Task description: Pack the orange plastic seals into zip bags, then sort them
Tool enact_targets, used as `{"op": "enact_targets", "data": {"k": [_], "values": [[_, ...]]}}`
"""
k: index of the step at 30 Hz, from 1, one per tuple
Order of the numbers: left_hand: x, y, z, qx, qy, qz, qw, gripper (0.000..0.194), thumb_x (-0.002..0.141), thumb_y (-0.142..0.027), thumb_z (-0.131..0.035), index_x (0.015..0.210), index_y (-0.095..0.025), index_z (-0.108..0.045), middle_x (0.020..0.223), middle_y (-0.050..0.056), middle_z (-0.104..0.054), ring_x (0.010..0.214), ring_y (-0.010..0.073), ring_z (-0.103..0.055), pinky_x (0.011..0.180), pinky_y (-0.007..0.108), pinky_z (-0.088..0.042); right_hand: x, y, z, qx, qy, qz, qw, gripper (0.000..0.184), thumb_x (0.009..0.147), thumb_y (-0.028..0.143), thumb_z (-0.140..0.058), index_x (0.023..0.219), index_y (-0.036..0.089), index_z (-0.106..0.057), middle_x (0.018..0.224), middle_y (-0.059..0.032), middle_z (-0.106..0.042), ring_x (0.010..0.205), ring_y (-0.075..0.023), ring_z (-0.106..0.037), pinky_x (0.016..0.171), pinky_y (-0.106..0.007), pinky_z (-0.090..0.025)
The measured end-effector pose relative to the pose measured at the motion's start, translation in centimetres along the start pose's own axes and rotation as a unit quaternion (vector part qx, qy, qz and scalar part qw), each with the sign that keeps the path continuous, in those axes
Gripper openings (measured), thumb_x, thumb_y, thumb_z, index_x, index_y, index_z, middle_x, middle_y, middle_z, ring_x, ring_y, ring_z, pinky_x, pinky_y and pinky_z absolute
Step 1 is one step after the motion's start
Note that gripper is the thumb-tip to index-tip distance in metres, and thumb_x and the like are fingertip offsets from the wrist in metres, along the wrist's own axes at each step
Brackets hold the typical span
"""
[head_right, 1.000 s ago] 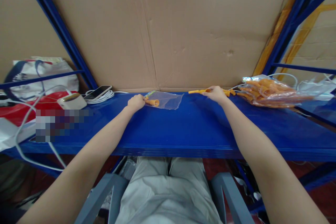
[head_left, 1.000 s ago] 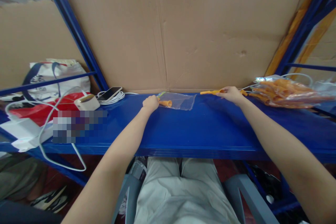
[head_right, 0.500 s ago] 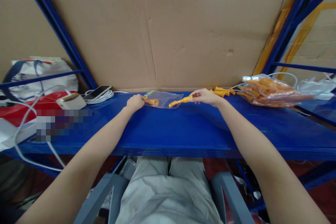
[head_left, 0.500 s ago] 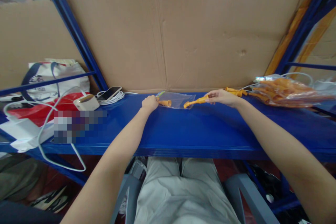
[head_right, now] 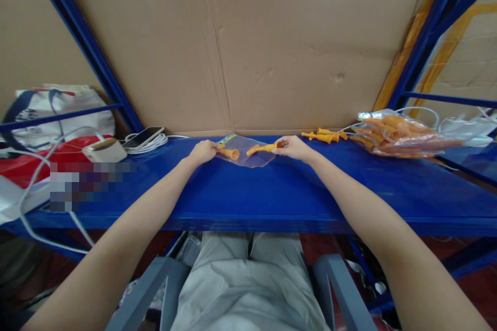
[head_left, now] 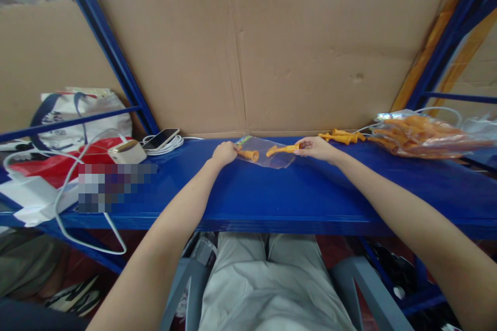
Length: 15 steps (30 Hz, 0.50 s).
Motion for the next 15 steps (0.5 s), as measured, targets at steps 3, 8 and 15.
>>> {"op": "enact_targets", "data": {"k": [3,8,15], "values": [[-0.1,-0.8,-0.2,-0.002,0.004,-0.035,0.999,0.042,0.088,-0.015,-0.050,0.118,-0.028,-0.077,0.123,0.004,-0.074,0.118,0.0242,-0.067,0.104,0.031,-0.050,0.4,-0.4,-0.5,-0.024,-0.028,0.009,0.999,0.027,0.068,0.030,-0.082,0.089,0.017,-0.071,0.091,-0.0081,-0.075,0.082,-0.0203,-0.070,0.088,-0.041,-0.058],[-0.4,-1.7,-0.1,0.003,0.019,-0.065,0.998,0.043,0.090,-0.015,-0.050,0.122,-0.030,-0.074,0.126,0.003,-0.073,0.120,0.0246,-0.067,0.104,0.031,-0.050,0.9,-0.7,-0.8,-0.118,-0.079,0.039,0.989,0.024,0.073,0.033,-0.079,0.088,0.015,-0.074,0.088,-0.0099,-0.075,0.081,-0.0216,-0.071,0.080,-0.036,-0.059],[-0.4,-1.8,-0.1,0.015,0.032,-0.067,0.997,0.044,0.092,-0.015,-0.049,0.127,-0.031,-0.072,0.128,0.004,-0.072,0.120,0.0232,-0.066,0.102,0.028,-0.050,0.4,0.5,-0.8,-0.212,-0.075,0.067,0.972,0.022,0.075,0.034,-0.077,0.087,0.014,-0.078,0.081,-0.0086,-0.076,0.075,-0.0214,-0.071,0.069,-0.031,-0.057]]}}
Point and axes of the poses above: each hand's wrist, its own x-axis towards the middle knuckle, its own z-axis out of the back of the hand, y = z × x, the point moved 3 cm from there along x, towards the middle knuckle
